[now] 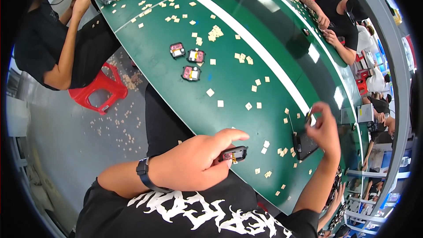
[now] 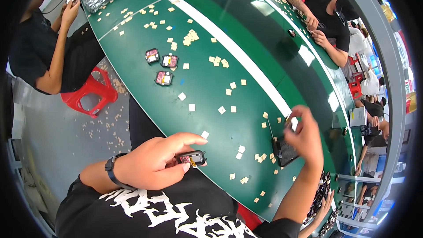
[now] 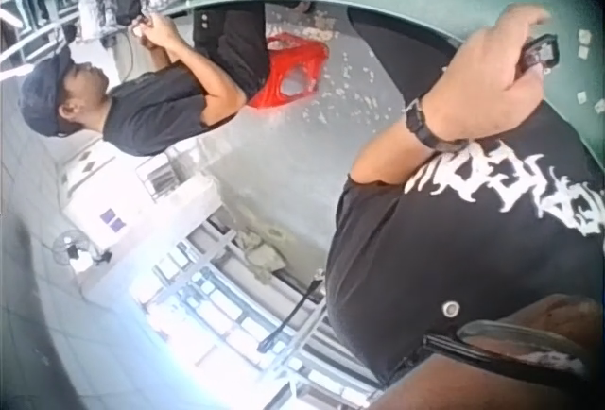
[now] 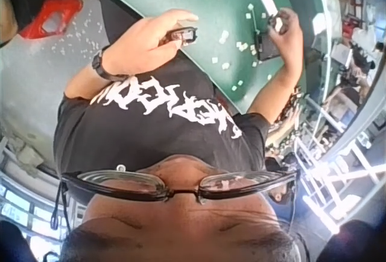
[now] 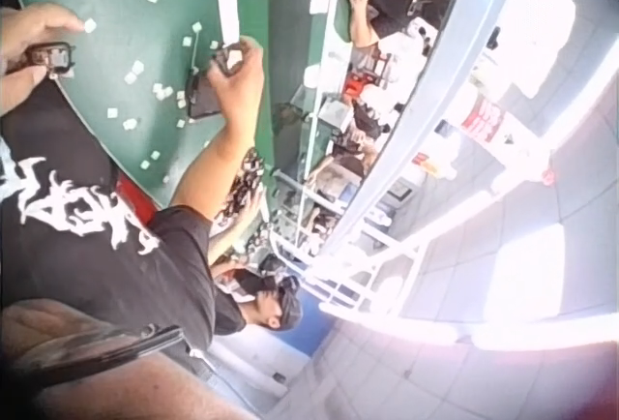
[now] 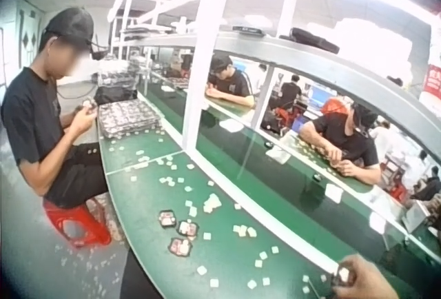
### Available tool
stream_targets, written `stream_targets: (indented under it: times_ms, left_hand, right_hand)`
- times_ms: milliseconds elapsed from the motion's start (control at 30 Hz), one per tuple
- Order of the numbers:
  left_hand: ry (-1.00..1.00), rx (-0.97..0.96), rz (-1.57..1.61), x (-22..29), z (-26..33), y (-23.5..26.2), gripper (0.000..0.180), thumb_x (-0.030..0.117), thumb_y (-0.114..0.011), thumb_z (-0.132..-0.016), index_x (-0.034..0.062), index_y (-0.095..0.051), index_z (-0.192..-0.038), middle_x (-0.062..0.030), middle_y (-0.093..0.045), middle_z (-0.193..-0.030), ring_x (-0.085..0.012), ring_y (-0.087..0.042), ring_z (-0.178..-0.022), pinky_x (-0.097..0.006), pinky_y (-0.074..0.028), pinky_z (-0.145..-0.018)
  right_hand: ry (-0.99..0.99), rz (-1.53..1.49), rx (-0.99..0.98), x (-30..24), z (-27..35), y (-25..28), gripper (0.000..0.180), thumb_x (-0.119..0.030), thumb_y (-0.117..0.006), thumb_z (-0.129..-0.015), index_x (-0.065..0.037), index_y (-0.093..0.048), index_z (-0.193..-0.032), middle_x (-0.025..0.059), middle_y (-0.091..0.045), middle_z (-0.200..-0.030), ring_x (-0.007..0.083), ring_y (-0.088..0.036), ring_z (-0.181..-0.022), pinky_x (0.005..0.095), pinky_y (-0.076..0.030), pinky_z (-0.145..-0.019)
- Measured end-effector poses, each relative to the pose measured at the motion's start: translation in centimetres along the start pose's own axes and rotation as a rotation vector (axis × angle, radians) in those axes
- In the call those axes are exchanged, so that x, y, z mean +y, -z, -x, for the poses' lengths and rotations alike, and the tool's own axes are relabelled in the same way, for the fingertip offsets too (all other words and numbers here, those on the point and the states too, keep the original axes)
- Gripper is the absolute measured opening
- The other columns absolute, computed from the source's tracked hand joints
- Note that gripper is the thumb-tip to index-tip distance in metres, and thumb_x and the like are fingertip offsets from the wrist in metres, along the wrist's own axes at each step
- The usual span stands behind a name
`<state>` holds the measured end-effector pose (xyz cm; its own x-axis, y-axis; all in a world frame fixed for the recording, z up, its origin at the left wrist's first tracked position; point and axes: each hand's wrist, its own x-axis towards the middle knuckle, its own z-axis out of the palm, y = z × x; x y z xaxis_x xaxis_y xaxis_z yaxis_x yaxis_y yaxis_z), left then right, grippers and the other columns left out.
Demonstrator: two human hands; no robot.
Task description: The worker is assembling small electronic components, including applying labels and fitting internal parts into a plastic housing.
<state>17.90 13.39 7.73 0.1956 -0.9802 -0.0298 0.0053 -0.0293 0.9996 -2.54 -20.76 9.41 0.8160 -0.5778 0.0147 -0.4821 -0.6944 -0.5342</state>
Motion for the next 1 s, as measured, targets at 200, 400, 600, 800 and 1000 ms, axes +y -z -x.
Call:
stream_targets:
  times_ms: [200,400,600,800,1000]
  left_hand:
    - [-0.057,0.196,-0.25,-4.2,-2.7,2.9,0.024,0.002,-0.059,-0.097,0.0002,-0.053,-0.12,-0.0181,-0.065,-0.089,-0.0366,-0.065,-0.079,-0.042,-0.052,-0.072]
    - [-0.146,0.408,-0.699,-6.5,-6.2,6.1,0.022,-0.001,-0.062,-0.092,-0.0017,-0.061,-0.114,-0.0167,-0.06,-0.106,-0.0345,-0.063,-0.091,-0.04,-0.052,-0.08]
    - [-0.057,0.59,-0.954,-4.6,-7.3,4.6,0.045,0.011,-0.071,-0.089,0.0026,-0.061,-0.132,-0.017,-0.057,-0.123,-0.0335,-0.067,-0.089,-0.043,-0.056,-0.076]
    - [-0.264,-0.015,-0.224,-4.2,-5.8,-2.6,0.066,0.007,-0.081,-0.085,0.0014,-0.055,-0.145,-0.018,-0.045,-0.153,-0.0224,-0.068,-0.106,-0.034,-0.06,-0.077]
    - [0.188,-0.016,0.374,-7.0,-7.1,-4.9,0.035,0.004,-0.054,-0.106,-0.0049,-0.056,-0.14,-0.0073,-0.068,-0.118,-0.0106,-0.066,-0.096,-0.028,-0.056,-0.085]
  right_hand:
    - [0.132,0.123,-0.306,-6.7,9.6,-5.1,0.056,-0.007,-0.079,-0.071,-0.008,-0.059,-0.123,0.0082,-0.067,-0.116,0.0283,-0.072,-0.086,0.0381,-0.058,-0.067]
    - [0.012,0.103,-0.168,-8.0,11.9,-8.0,0.062,-0.007,-0.077,-0.07,-0.009,-0.059,-0.129,0.0084,-0.066,-0.12,0.0296,-0.072,-0.092,0.0406,-0.059,-0.071]
    - [-0.126,-0.262,0.023,-8.5,12.0,-9.1,0.065,0.002,-0.079,-0.071,-0.005,-0.059,-0.132,0.0069,-0.064,-0.116,0.0118,-0.06,-0.065,0.0263,-0.05,-0.057]
    - [-0.42,-1.205,0.278,-10.0,10.3,-11.9,0.067,0.005,-0.082,-0.08,-0.001,-0.052,-0.139,0.0052,-0.06,-0.116,-0.0002,-0.045,-0.066,0.0163,-0.036,-0.056]
    - [-0.409,-1.129,0.24,-9.4,10.0,-14.3,0.049,-0.004,-0.074,-0.094,-0.001,-0.053,-0.138,0.0038,-0.063,-0.107,-0.0002,-0.05,-0.073,0.0196,-0.04,-0.058]
